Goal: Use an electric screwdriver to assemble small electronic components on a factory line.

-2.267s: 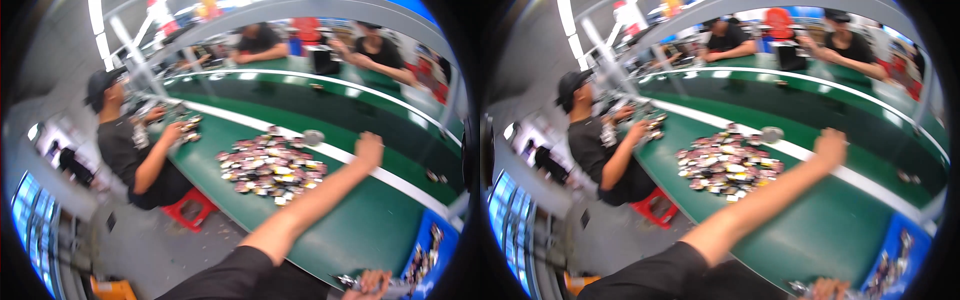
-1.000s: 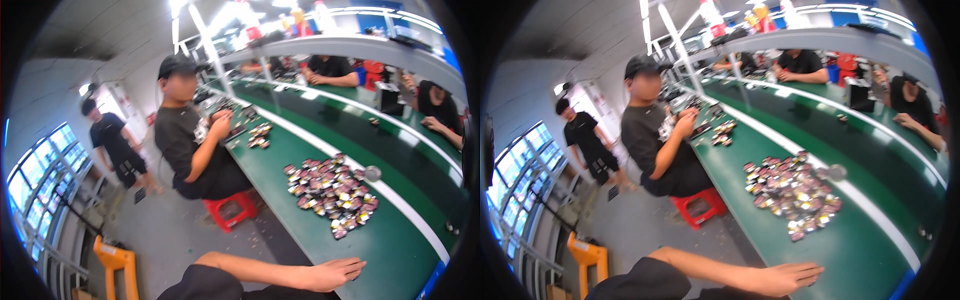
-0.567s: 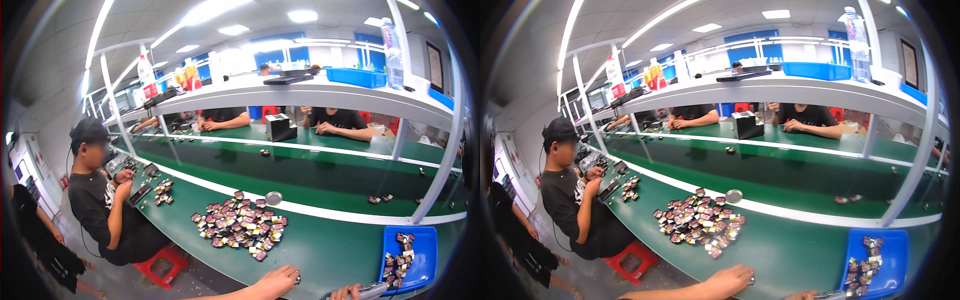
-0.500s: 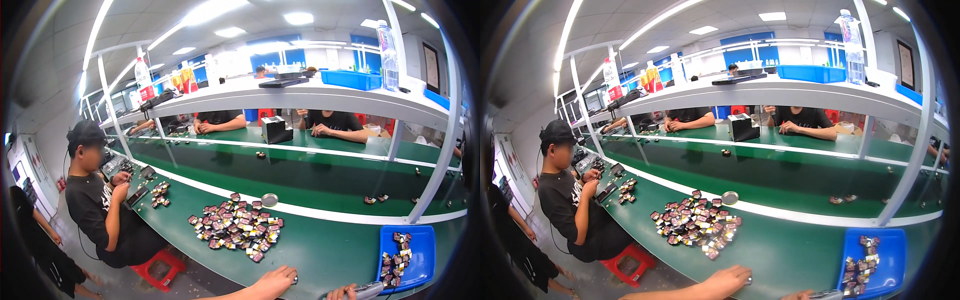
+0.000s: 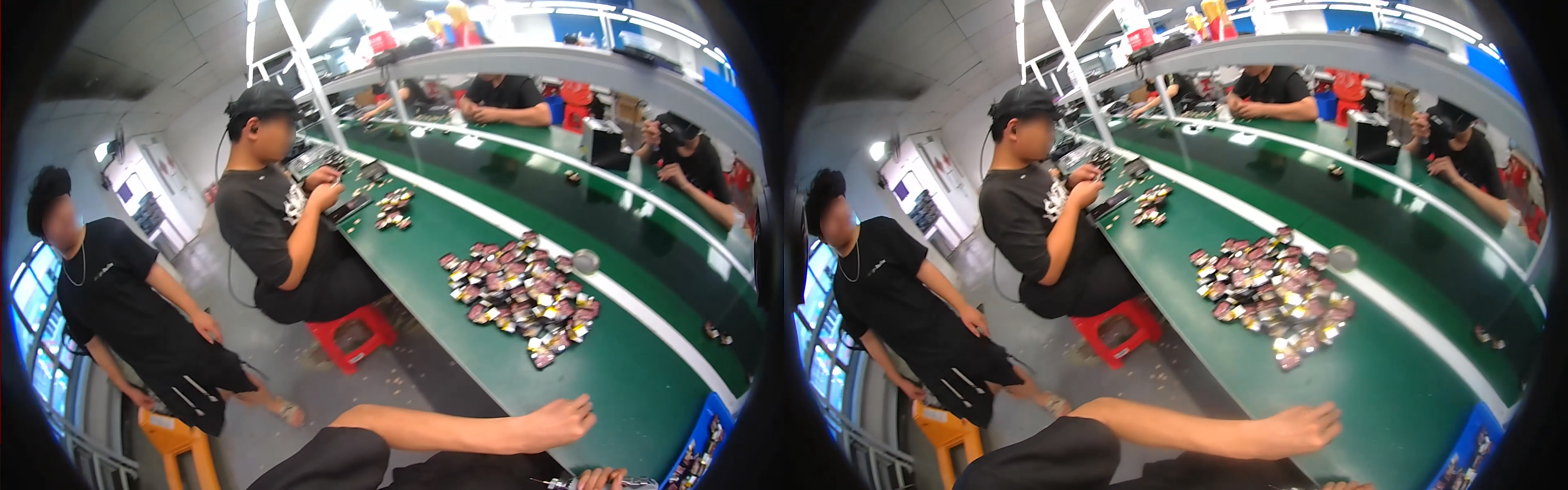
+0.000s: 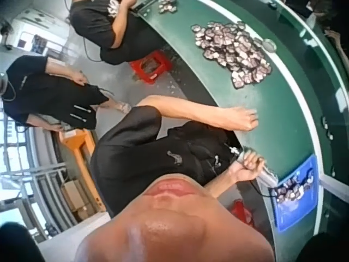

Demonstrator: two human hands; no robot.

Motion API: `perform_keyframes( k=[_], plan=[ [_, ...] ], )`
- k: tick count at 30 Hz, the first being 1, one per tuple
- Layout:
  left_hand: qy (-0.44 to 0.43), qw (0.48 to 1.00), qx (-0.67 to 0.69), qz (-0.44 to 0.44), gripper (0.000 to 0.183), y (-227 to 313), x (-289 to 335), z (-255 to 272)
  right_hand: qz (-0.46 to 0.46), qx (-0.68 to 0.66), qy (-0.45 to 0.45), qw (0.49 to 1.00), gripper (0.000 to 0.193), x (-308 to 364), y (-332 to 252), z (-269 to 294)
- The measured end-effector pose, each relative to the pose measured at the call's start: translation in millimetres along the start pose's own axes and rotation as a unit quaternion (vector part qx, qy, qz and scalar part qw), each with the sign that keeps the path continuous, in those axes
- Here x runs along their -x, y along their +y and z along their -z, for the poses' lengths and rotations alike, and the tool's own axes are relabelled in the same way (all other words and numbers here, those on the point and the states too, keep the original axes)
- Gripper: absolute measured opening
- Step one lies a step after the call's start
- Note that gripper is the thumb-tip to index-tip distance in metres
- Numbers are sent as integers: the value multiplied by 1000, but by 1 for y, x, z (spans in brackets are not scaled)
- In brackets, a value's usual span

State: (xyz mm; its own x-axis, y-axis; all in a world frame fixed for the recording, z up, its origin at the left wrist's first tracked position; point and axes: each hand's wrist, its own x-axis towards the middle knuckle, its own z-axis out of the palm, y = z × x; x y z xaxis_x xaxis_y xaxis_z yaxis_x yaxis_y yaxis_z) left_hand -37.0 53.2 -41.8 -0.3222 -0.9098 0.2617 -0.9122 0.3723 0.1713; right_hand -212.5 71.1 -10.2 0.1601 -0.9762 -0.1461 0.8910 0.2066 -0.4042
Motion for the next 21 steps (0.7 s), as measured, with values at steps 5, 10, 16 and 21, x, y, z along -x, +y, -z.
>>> perform_keyframes(
  k=[5,10,16,21],
  plan=[
    [88,995,-39,-30,29,2,3,-1,-42,4,-21,999,16,0,16,5],
    [60,997,21,-43,24,12,5,5,6,74,-38,997,11,6,33,21],
    [-1,995,103,-3,30,-1,3,23,-63,111,5,992,13,11,53,23],
    [66,988,127,-54,31,2,-6,7,-28,86,24,996,6,4,51,26]
  ],
)
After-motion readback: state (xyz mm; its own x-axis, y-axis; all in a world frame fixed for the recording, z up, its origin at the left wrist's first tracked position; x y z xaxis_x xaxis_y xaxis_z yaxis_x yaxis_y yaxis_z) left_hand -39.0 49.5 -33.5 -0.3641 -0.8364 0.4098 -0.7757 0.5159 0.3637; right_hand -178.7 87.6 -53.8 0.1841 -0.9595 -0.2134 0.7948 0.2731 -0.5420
